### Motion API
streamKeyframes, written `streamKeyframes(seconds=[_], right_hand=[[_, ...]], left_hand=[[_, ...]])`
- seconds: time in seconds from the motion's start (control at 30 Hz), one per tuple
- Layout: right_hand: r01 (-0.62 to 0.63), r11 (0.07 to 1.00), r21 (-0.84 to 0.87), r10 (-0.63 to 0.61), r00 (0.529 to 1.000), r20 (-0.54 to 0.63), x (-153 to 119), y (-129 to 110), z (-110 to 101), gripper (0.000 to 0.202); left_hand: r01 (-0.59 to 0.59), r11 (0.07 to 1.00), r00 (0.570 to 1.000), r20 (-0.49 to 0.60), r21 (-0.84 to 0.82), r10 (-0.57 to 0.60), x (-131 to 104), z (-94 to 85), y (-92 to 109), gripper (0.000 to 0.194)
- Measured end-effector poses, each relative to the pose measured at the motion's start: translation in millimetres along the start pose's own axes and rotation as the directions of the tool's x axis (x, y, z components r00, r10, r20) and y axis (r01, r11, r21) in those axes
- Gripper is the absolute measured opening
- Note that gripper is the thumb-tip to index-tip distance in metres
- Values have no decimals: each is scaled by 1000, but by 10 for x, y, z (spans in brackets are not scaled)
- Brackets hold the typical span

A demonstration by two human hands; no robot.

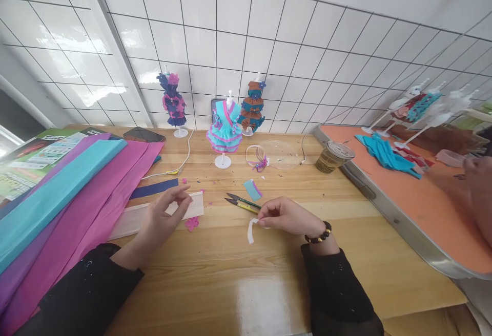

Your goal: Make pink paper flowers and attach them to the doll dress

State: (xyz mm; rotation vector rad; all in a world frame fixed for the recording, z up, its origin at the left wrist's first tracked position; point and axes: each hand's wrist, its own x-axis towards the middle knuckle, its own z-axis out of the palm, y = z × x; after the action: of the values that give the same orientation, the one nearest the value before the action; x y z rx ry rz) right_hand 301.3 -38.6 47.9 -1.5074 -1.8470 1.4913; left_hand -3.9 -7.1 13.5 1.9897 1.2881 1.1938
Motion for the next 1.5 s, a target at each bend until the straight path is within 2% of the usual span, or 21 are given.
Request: streamKeyframes(seconds=[0.07,0.13,0.23,0.3,0.4,0.5,0.67,0.77,0.9,1.03,1.07,1.2,1.3,1.37,1.5], right_hand=[[36,999,-33,-35,999,38,44,-29,78,26],[101,991,-85,-101,995,14,106,-68,187,25],[199,963,-182,-210,977,-42,194,-147,384,22],[256,939,-230,-273,961,-49,234,-190,506,20],[310,903,-299,-342,938,-60,276,-199,626,18],[327,882,-338,-376,922,-90,308,-154,664,19],[338,898,-281,-373,924,-81,334,-116,662,19],[301,933,-199,-323,942,-91,340,-126,654,21],[172,984,35,-168,982,-88,359,-103,621,28],[75,946,315,-30,989,-144,379,-60,578,41],[51,929,366,14,985,-174,381,-55,567,42],[14,876,483,150,942,-299,374,-57,502,33],[58,872,486,144,919,-367,373,-38,449,29],[101,905,413,107,886,-450,379,-13,436,30],[204,972,115,-80,750,-657,367,-19,507,28]], left_hand=[[74,993,986,153,-88,-60,-32,32,38,30],[192,957,938,326,-219,-114,-64,72,70,35],[345,859,863,487,-379,-132,-113,147,99,39],[456,778,800,582,-433,-145,-146,200,105,44],[596,684,704,684,-421,-192,-182,261,104,48],[676,599,648,733,-429,-207,-186,289,94,52],[694,575,649,722,-433,-239,-161,291,86,45],[694,577,656,709,-431,-259,-172,298,119,43],[675,592,674,695,-441,-251,-229,325,220,43],[672,601,679,683,-431,-269,-298,362,330,44],[660,608,695,665,-441,-273,-312,371,348,43],[612,608,741,635,-506,-217,-338,389,369,42],[589,596,762,621,-546,-183,-337,389,363,42],[588,590,763,620,-553,-180,-331,389,364,44],[603,573,759,620,-555,-199,-308,403,368,47]])
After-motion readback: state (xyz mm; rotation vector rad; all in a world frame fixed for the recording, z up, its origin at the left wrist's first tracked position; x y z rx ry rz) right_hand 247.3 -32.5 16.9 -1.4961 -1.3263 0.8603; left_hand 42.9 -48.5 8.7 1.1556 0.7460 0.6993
